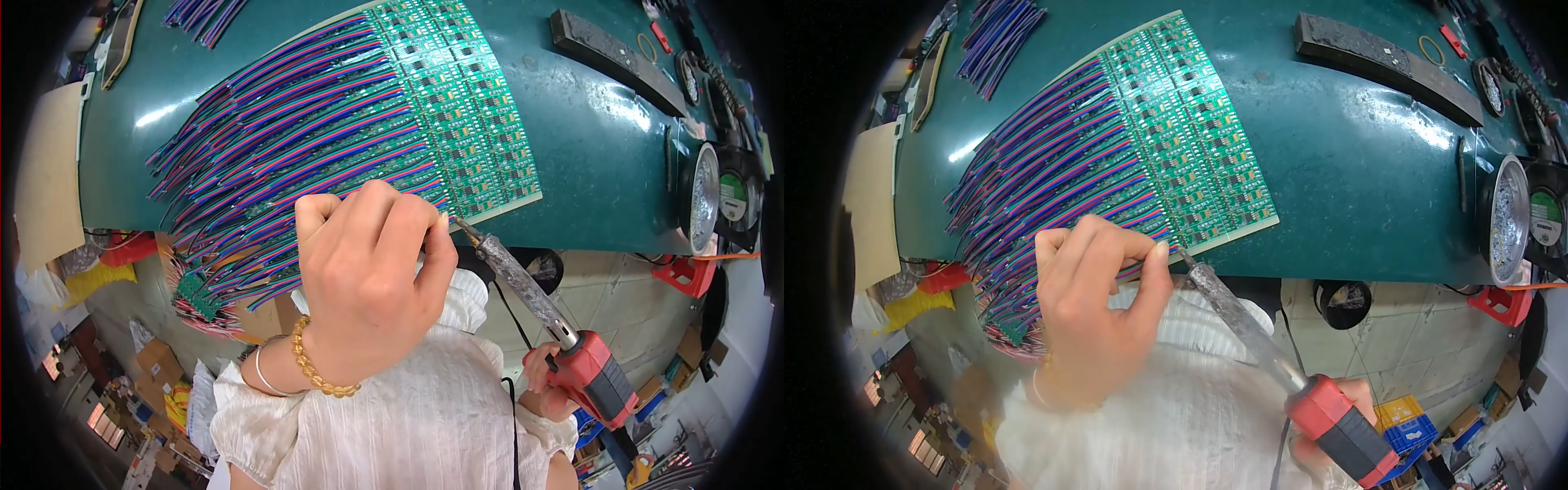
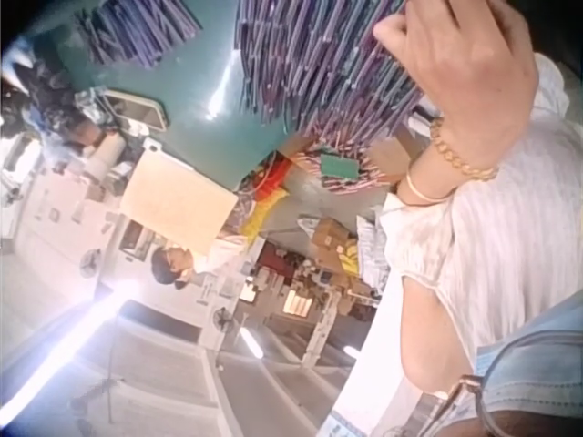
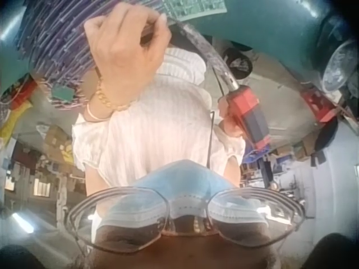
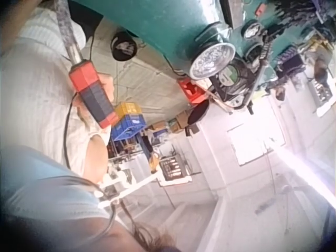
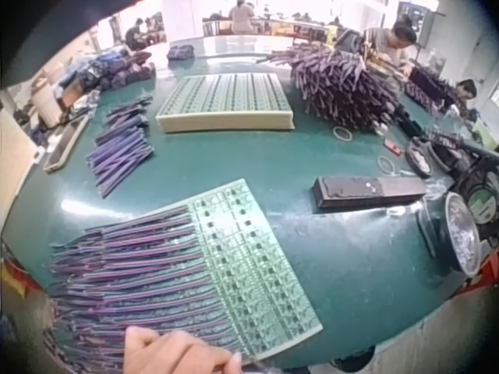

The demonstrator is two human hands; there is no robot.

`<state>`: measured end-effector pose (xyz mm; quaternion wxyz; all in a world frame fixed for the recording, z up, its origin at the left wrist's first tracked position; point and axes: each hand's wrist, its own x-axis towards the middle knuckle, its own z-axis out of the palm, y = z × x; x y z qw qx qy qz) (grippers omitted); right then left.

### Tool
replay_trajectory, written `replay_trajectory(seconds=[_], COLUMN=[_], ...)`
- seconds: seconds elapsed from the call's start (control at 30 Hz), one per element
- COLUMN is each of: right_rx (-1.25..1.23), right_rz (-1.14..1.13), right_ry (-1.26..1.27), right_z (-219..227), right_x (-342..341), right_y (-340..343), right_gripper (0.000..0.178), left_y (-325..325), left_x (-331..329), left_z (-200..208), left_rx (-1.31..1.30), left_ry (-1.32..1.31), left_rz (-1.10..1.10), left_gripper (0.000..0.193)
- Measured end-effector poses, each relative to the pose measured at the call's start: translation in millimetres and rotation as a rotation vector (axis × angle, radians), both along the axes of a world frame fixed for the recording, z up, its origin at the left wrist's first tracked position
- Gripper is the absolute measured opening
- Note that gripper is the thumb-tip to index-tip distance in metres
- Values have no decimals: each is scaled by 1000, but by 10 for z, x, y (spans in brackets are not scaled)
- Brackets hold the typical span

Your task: The person solders wires to printed circuit boards using a soldering iron.

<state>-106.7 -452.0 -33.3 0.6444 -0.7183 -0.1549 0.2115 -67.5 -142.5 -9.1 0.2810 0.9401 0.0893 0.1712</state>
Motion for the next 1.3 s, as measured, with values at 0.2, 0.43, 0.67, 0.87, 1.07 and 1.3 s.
replay_trajectory(seconds=[0.2,0.43,0.67,0.87,1.07,1.3], right_rx=[-165,-79,226,37,149,-26], right_rz=[-33,-95,-269,-252,-292,-365], right_ry=[-32,-44,-64,-306,-297,-162], right_z=[100,36,-25,-57,-110,77], right_x=[31,-1,20,13,-11,-74], right_y=[-45,90,333,290,316,361], right_gripper=[23,18,23,27,33,31], left_y=[5,-6,16,10,-4,-18], left_x=[-4,0,13,7,18,-13], left_z=[-6,1,43,19,15,27], left_rx=[-47,-52,-31,-32,-47,-40], left_ry=[-5,-7,21,5,-14,-19], left_rz=[9,18,5,19,12,1], left_gripper=[18,19,19,19,20,19])
